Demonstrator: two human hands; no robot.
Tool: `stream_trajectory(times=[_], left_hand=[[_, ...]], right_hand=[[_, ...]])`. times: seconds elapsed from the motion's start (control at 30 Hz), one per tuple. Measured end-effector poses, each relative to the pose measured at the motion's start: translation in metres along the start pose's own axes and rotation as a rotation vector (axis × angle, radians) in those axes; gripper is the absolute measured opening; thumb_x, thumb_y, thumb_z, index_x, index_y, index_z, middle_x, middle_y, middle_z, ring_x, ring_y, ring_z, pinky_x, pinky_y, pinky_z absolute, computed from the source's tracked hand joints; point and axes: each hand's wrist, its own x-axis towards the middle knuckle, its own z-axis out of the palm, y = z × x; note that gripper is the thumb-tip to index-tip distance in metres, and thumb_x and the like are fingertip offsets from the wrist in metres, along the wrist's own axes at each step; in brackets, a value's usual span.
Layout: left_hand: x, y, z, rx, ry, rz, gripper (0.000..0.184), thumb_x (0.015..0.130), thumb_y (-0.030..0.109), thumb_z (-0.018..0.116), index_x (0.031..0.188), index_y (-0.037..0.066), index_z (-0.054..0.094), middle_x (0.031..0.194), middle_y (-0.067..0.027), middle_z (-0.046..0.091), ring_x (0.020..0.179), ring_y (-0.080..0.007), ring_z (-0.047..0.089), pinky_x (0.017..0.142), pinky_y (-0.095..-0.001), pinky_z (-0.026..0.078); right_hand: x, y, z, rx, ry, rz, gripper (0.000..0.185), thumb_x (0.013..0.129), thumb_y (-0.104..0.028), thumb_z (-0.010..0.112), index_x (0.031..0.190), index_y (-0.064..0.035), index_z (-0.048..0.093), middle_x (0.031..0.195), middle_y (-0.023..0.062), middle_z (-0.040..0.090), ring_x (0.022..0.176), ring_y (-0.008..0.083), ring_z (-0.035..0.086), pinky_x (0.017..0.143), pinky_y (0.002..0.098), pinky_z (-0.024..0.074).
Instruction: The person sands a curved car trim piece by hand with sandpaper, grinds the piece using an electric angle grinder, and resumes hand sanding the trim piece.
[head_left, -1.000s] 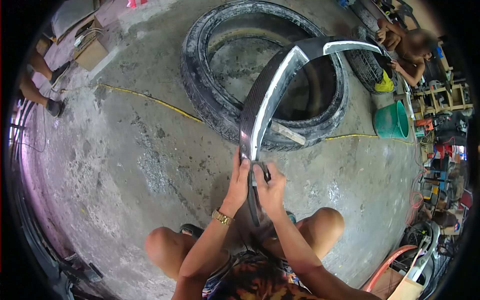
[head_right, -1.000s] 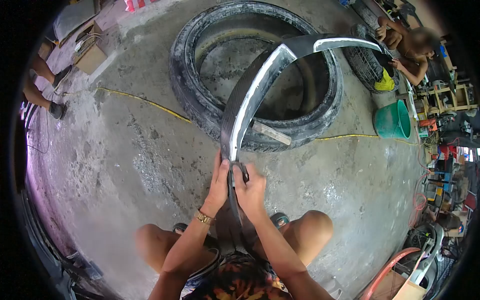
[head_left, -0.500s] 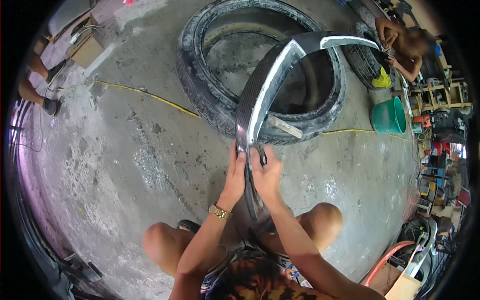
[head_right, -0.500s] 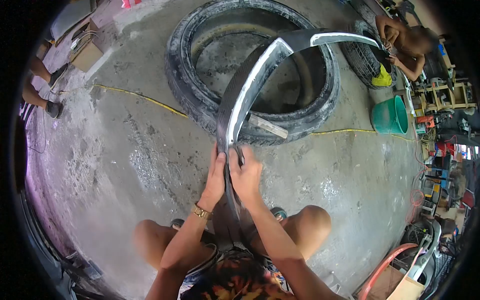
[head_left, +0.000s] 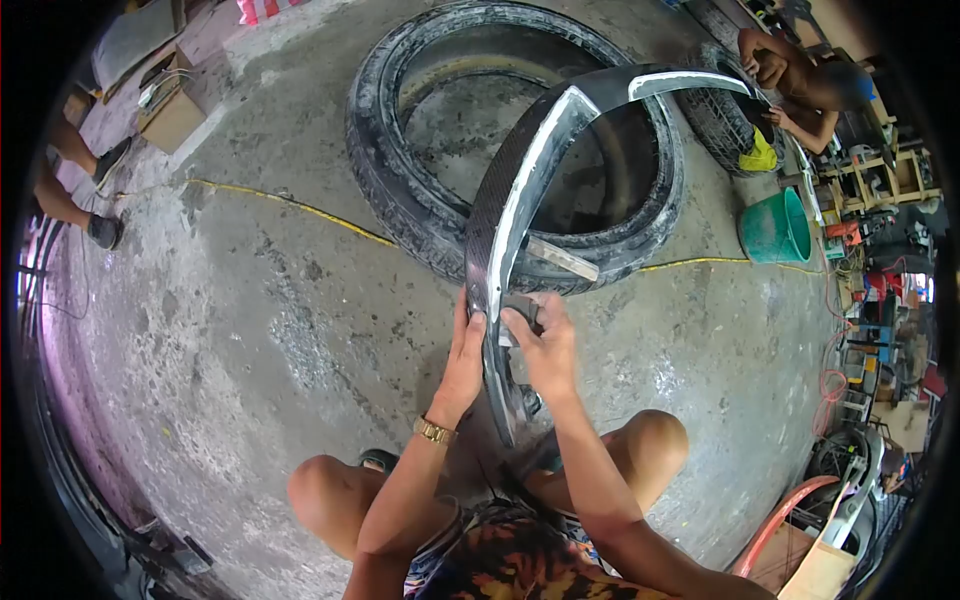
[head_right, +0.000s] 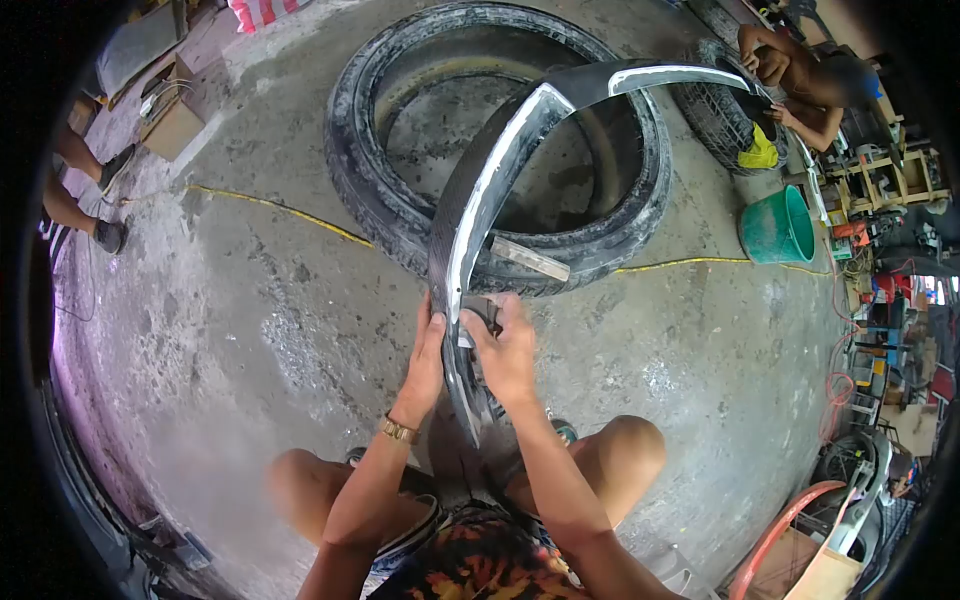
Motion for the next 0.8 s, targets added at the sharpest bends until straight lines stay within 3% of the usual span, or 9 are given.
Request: stream_trajectory(times=[0.17,0.23,0.37,0.43,0.5,0.63,0.7,0.77,0.8], left_hand=[[0.007,-0.007,-0.006,0.095,0.002,0.058,0.068,0.109,0.039,0.037,0.158,-0.002,0.015,0.161,-0.0177,0.026,0.149,-0.0243,0.025,0.122,-0.0333,0.019],[0.006,-0.019,-0.010,0.147,0.011,0.067,0.072,0.108,0.043,0.038,0.158,-0.004,0.016,0.161,-0.0182,0.027,0.149,-0.0249,0.026,0.122,-0.0334,0.020],[0.016,-0.039,-0.016,0.159,0.000,0.107,0.064,0.109,0.034,0.036,0.158,-0.002,0.015,0.163,-0.0196,0.024,0.151,-0.0262,0.022,0.122,-0.0337,0.018],[0.006,-0.020,-0.008,0.131,0.030,0.048,0.069,0.108,0.042,0.037,0.158,-0.003,0.018,0.159,-0.0187,0.030,0.146,-0.0246,0.030,0.121,-0.0336,0.021],[0.001,-0.010,-0.005,0.141,0.012,0.034,0.068,0.108,0.040,0.037,0.158,-0.002,0.018,0.159,-0.0181,0.031,0.146,-0.0245,0.030,0.121,-0.0337,0.021],[0.008,-0.011,-0.008,0.108,-0.011,0.043,0.066,0.110,0.035,0.036,0.159,-0.002,0.013,0.163,-0.0200,0.023,0.151,-0.0266,0.020,0.122,-0.0346,0.018],[0.006,-0.010,-0.006,0.070,-0.026,0.029,0.066,0.110,0.035,0.035,0.159,-0.002,0.013,0.163,-0.0199,0.022,0.152,-0.0268,0.019,0.122,-0.0349,0.018],[0.012,-0.004,-0.010,0.068,-0.031,0.038,0.066,0.110,0.035,0.035,0.159,-0.002,0.013,0.163,-0.0200,0.022,0.152,-0.0268,0.019,0.122,-0.0348,0.017],[0.017,-0.003,-0.011,0.063,-0.034,0.044,0.066,0.110,0.036,0.035,0.159,-0.002,0.013,0.163,-0.0200,0.022,0.152,-0.0268,0.020,0.122,-0.0348,0.017]], right_hand=[[-0.009,0.002,0.011,-0.185,0.035,-0.087,0.013,0.093,-0.007,0.069,0.094,0.0024,0.059,0.081,0.0060,0.065,0.075,0.0080,0.054,0.065,0.0272,0.0469],[-0.003,0.003,0.014,-0.204,0.069,-0.206,0.018,0.092,-0.012,0.070,0.091,0.0036,0.061,0.071,0.0181,0.064,0.061,0.0160,0.057,0.059,0.0353,0.0477],[-0.021,0.016,0.013,-0.159,0.066,-0.170,0.011,0.092,-0.007,0.069,0.090,0.0016,0.062,0.075,0.0071,0.064,0.071,0.0096,0.055,0.064,0.0293,0.0461],[-0.014,0.009,0.011,-0.275,0.034,-0.122,0.010,0.091,-0.006,0.070,0.092,0.0014,0.064,0.075,0.0074,0.065,0.071,0.0103,0.056,0.066,0.0298,0.0475],[-0.004,0.000,0.019,-0.153,0.113,-0.230,0.014,0.091,-0.009,0.071,0.088,0.0024,0.063,0.066,0.0120,0.063,0.059,0.0142,0.057,0.055,0.0350,0.0446],[-0.012,0.007,0.015,-0.199,0.093,-0.260,0.014,0.090,-0.008,0.071,0.086,0.0011,0.062,0.065,0.0133,0.058,0.058,0.0143,0.053,0.055,0.0324,0.0426],[-0.008,0.018,0.013,-0.098,0.067,-0.179,0.013,0.090,-0.008,0.071,0.086,0.0005,0.062,0.065,0.0128,0.057,0.060,0.0135,0.055,0.056,0.0324,0.0433],[-0.026,0.022,0.009,-0.229,0.051,-0.156,0.010,0.093,-0.007,0.069,0.090,0.0008,0.063,0.080,0.0049,0.065,0.076,0.0093,0.056,0.070,0.0280,0.0469],[-0.027,0.021,0.008,-0.128,0.026,-0.155,0.010,0.092,-0.006,0.069,0.089,0.0010,0.063,0.079,0.0044,0.065,0.075,0.0084,0.055,0.069,0.0272,0.0458]])
